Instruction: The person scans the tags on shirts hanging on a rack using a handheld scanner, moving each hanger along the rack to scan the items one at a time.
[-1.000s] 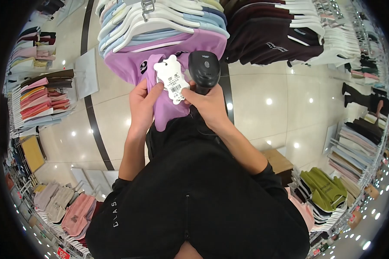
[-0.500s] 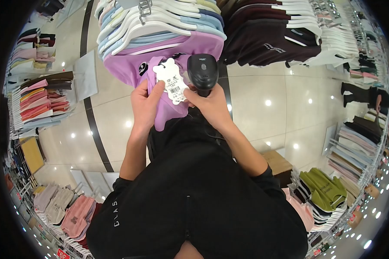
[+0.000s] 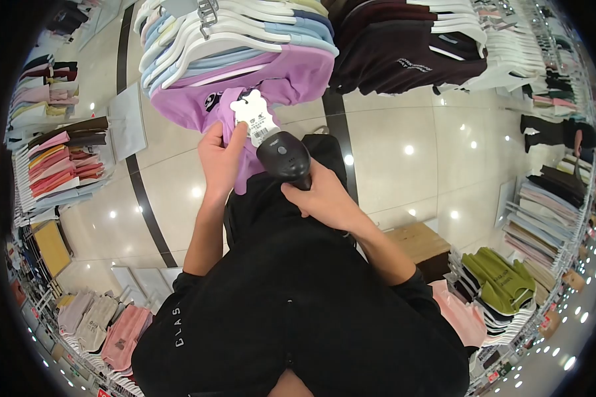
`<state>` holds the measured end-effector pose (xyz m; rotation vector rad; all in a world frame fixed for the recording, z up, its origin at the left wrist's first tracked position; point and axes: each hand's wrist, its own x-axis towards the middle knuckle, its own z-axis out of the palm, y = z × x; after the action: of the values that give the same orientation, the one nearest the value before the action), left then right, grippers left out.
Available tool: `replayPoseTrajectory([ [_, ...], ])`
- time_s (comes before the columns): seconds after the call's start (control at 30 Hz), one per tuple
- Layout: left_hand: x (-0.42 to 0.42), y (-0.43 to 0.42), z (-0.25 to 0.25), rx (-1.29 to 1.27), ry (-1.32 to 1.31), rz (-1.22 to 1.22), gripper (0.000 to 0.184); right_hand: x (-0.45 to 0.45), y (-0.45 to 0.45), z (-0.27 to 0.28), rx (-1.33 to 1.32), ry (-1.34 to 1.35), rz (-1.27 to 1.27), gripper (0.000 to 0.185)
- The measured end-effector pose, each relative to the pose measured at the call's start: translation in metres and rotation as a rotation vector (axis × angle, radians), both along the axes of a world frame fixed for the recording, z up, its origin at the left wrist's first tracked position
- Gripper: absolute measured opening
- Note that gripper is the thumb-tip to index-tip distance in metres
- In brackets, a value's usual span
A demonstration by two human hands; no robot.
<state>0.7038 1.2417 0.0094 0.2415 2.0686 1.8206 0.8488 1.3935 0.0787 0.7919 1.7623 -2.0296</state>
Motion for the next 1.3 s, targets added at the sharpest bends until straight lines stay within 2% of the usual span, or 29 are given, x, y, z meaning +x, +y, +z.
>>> replayPoseTrajectory([
  [0.53, 0.001, 0.0, 0.004, 0.063, -0.06, 0.007, 0.015, -0.007, -0.006, -0.004, -0.065, -0.007, -0.034, 0.011],
  [0.83, 0.0, 0.001, -0.001, 0.086, -0.06, -0.003, 0.015, -0.009, -0.007, -0.002, -0.009, -0.014, -0.025, 0.011],
  [1.03, -0.001, 0.002, 0.0, 0.051, -0.048, 0.011, 0.017, -0.01, -0.006, -0.008, 0.056, 0.001, -0.039, 0.015],
  [1.1, -0.004, -0.002, -0.02, -0.17, -0.047, -0.089, 0.021, -0.01, -0.006, -0.007, 0.106, 0.028, -0.063, 0.015],
  [1.13, -0.005, -0.004, -0.034, -0.16, -0.026, -0.085, 0.021, -0.009, -0.007, -0.008, 0.149, 0.046, -0.09, 0.015],
  [1.2, -0.006, -0.007, -0.068, -0.367, 0.111, -0.169, 0.024, -0.007, -0.003, -0.009, 0.294, 0.173, -0.046, 0.029],
  [1.23, -0.008, -0.008, -0.076, -0.351, 0.134, -0.162, 0.024, -0.008, -0.001, -0.006, 0.313, 0.198, -0.02, 0.041],
  [1.27, -0.008, -0.011, -0.082, -0.375, 0.09, -0.214, 0.025, -0.009, -0.001, -0.006, 0.333, 0.221, 0.008, 0.055],
  [1.3, -0.006, -0.012, -0.086, -0.401, 0.044, -0.265, 0.029, -0.008, -0.001, -0.011, 0.359, 0.271, 0.02, 0.055],
])
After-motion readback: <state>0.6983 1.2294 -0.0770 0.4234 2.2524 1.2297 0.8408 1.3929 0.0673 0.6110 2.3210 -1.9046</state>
